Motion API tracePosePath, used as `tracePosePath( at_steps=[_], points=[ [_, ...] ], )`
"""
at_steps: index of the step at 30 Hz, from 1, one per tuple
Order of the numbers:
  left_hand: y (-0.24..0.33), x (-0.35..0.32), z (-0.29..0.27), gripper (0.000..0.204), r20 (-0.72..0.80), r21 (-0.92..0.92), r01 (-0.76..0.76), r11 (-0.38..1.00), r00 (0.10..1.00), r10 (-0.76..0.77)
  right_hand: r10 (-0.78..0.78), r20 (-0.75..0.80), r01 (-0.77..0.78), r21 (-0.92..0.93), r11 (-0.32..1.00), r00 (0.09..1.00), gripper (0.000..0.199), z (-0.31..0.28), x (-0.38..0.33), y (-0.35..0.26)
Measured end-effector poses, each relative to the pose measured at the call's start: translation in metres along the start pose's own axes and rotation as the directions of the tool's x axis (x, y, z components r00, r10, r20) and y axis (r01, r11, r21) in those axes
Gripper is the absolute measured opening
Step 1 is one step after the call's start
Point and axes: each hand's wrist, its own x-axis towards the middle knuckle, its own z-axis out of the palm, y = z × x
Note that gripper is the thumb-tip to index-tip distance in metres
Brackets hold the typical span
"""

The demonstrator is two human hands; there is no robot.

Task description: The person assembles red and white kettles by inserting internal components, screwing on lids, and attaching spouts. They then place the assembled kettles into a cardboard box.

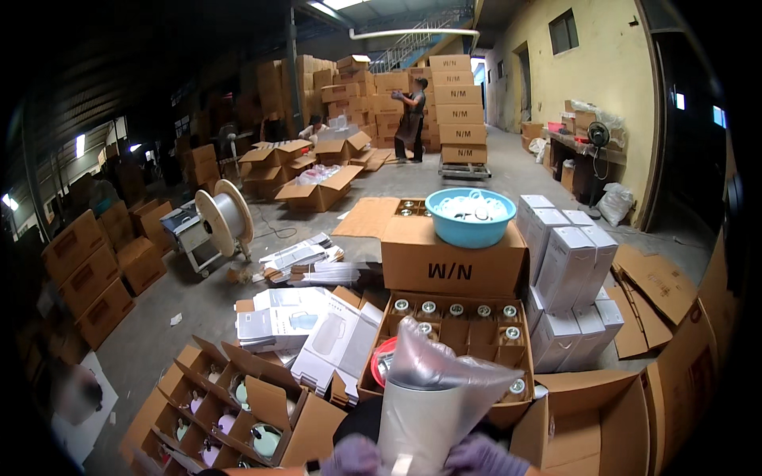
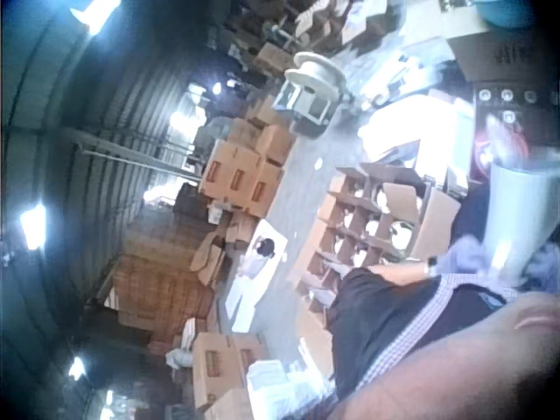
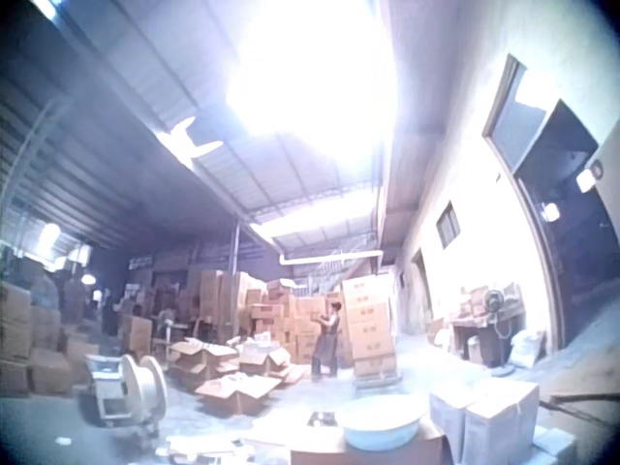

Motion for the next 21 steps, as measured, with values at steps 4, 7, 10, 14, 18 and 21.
tracePosePath(
  at_steps=[4,7,10,14,18,21],
  points=[
    [0.017,-0.063,0.018,0.012,0.211,-0.105,0.058,0.993,0.977,-0.034,0.079,-0.312,-0.172,-0.283,0.944,0.947,0.026,0.062,-0.023,-0.019],
    [0.061,-0.008,-0.008,0.045,0.255,-0.198,0.303,0.932,0.934,-0.249,0.210,-0.461,-0.323,-0.181,0.929,0.862,0.025,0.073,-0.002,-0.028],
    [0.101,0.018,-0.002,0.090,0.270,-0.068,0.500,0.863,0.842,-0.466,0.232,-0.366,-0.289,-0.109,0.951,0.901,0.013,0.070,-0.008,-0.028],
    [0.115,0.033,0.030,0.103,0.030,-0.180,0.195,0.964,0.981,-0.192,0.314,-0.458,-0.363,-0.019,0.932,0.831,0.017,0.069,0.007,-0.044],
    [0.113,0.045,0.015,0.086,0.086,-0.243,0.488,0.838,0.872,-0.482,0.368,-0.429,-0.391,0.038,0.920,0.825,0.021,0.056,0.045,-0.061],
    [0.090,0.042,-0.028,0.084,-0.108,-0.486,0.532,0.694,0.751,-0.651,0.467,-0.354,-0.330,0.384,0.862,0.810,0.014,0.039,0.092,-0.093]
  ],
)
